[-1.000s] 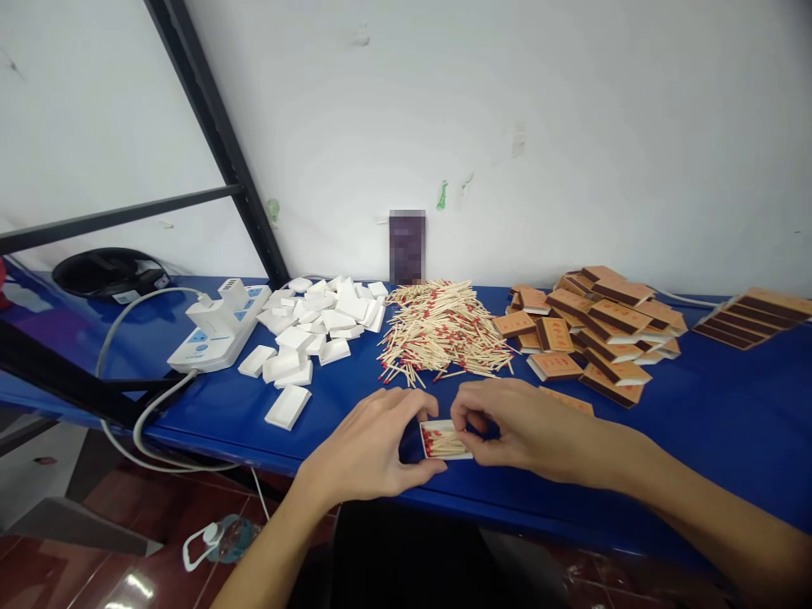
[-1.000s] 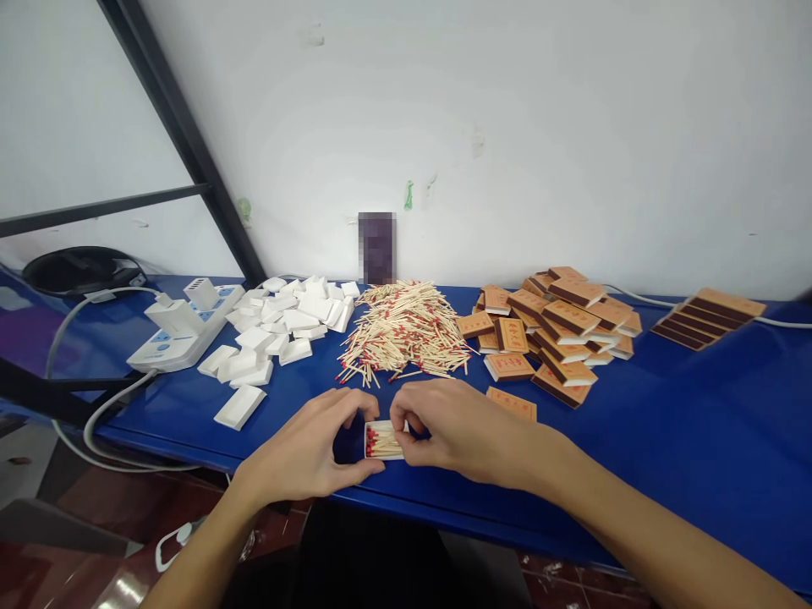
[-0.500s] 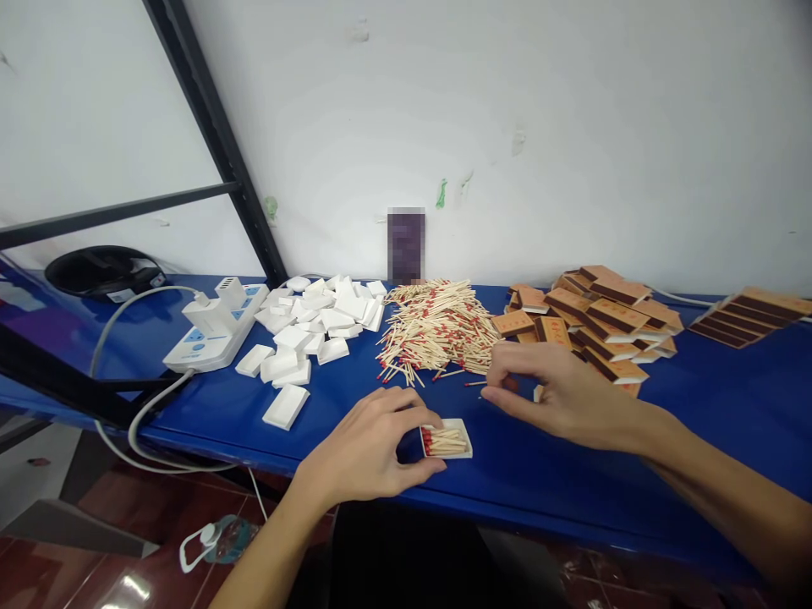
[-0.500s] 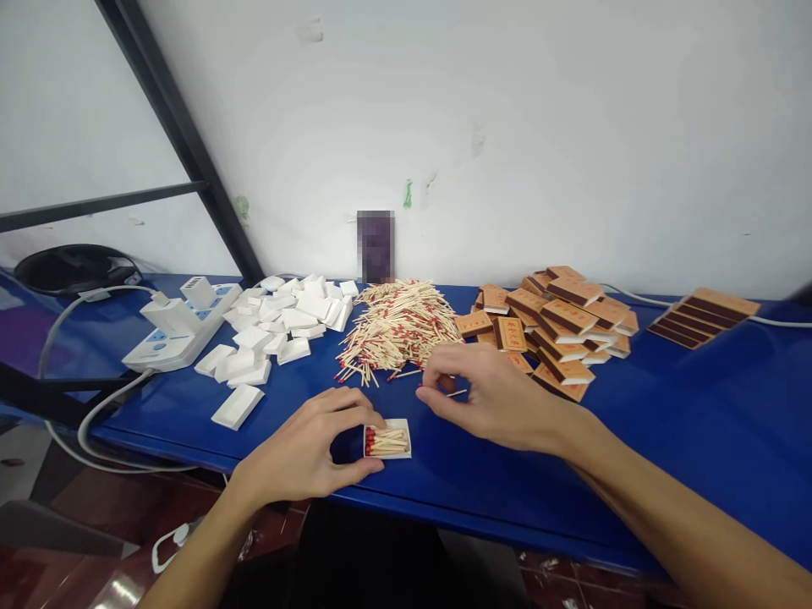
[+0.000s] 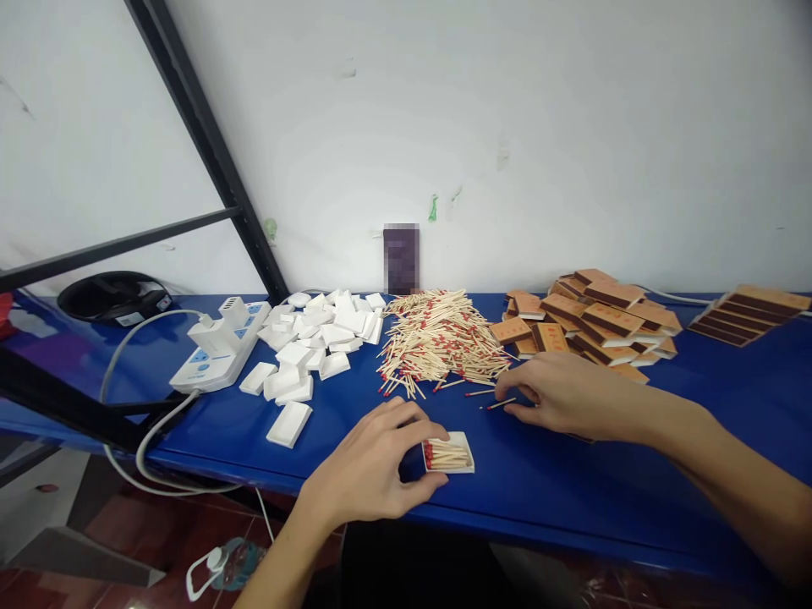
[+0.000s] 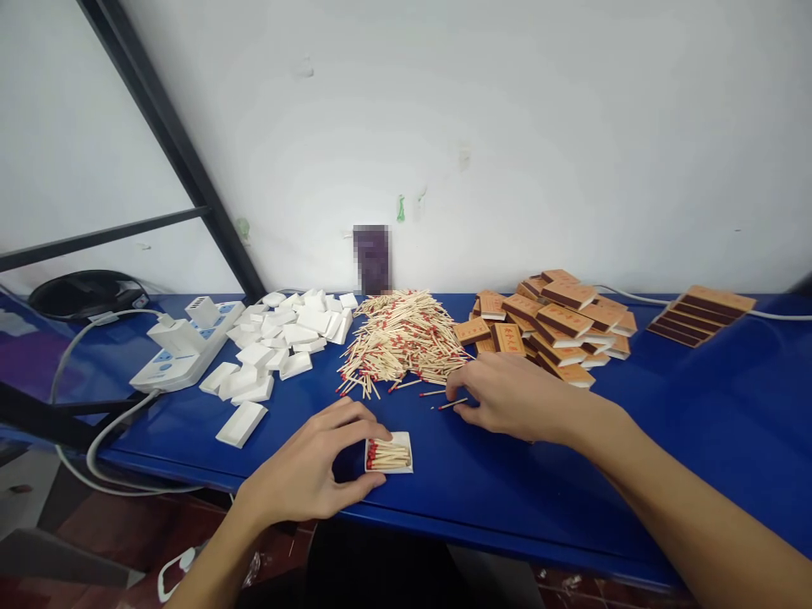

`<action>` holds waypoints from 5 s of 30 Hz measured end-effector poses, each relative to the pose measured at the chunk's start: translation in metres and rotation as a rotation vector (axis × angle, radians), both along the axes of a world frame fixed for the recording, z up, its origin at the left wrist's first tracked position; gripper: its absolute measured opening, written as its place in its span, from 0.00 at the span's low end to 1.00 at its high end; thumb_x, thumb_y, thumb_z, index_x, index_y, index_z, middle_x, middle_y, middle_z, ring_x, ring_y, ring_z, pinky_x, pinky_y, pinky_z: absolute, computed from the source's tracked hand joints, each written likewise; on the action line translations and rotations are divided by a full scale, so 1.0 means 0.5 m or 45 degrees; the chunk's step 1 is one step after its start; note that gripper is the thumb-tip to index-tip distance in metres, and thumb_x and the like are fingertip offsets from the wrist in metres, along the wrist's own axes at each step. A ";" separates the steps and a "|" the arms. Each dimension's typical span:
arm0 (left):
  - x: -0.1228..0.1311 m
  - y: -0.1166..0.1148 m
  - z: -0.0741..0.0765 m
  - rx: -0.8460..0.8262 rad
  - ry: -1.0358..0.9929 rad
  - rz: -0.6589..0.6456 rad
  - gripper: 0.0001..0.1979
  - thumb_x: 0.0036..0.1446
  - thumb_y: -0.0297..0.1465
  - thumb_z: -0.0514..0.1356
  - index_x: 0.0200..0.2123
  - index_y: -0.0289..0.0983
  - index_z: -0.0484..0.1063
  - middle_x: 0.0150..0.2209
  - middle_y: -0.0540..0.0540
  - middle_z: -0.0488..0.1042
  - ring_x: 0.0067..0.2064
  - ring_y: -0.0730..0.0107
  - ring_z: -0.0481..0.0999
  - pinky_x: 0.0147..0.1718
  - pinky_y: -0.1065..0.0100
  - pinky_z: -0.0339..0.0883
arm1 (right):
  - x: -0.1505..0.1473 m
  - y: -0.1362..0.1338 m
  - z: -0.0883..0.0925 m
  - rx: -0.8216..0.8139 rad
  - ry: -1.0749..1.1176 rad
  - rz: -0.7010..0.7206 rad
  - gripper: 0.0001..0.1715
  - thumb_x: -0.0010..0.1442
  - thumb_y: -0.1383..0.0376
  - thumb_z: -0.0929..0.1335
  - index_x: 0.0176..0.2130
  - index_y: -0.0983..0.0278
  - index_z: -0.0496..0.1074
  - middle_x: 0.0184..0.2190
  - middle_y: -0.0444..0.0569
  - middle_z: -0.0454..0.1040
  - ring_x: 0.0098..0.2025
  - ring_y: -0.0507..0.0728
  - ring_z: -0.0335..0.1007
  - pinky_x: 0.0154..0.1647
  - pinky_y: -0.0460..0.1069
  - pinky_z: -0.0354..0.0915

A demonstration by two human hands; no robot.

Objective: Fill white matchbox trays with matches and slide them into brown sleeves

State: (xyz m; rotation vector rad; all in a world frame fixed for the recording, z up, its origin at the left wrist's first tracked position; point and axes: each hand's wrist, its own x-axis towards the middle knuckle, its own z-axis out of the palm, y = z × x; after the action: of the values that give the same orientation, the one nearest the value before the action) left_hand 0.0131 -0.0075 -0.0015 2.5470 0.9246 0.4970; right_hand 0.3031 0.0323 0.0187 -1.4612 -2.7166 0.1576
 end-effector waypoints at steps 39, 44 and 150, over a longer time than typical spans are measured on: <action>0.006 -0.005 0.001 0.132 0.118 0.146 0.37 0.51 0.50 0.66 0.61 0.39 0.68 0.62 0.39 0.63 0.62 0.45 0.58 0.61 0.42 0.57 | -0.018 0.017 -0.020 0.083 -0.024 -0.134 0.10 0.64 0.61 0.66 0.37 0.56 0.78 0.23 0.44 0.73 0.25 0.55 0.67 0.27 0.48 0.52; 0.005 -0.004 0.000 0.115 0.111 0.134 0.37 0.51 0.51 0.67 0.61 0.40 0.69 0.61 0.41 0.64 0.61 0.47 0.59 0.62 0.44 0.55 | -0.019 0.011 -0.007 0.041 0.007 -0.139 0.10 0.64 0.59 0.67 0.36 0.57 0.79 0.21 0.44 0.72 0.24 0.54 0.66 0.26 0.47 0.53; -0.004 0.024 -0.015 0.174 0.037 0.319 0.13 0.64 0.20 0.50 0.46 0.39 0.67 0.43 0.48 0.75 0.45 0.62 0.69 0.45 0.60 0.62 | -0.063 -0.016 -0.052 0.429 0.168 0.475 0.17 0.65 0.72 0.61 0.47 0.64 0.77 0.45 0.53 0.79 0.47 0.62 0.73 0.50 0.59 0.67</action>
State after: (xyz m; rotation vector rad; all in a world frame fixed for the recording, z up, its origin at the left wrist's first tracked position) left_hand 0.0110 0.0047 -0.0092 2.5767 1.2702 0.6156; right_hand 0.2718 0.0245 -0.0072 -0.8236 -2.7082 -0.1765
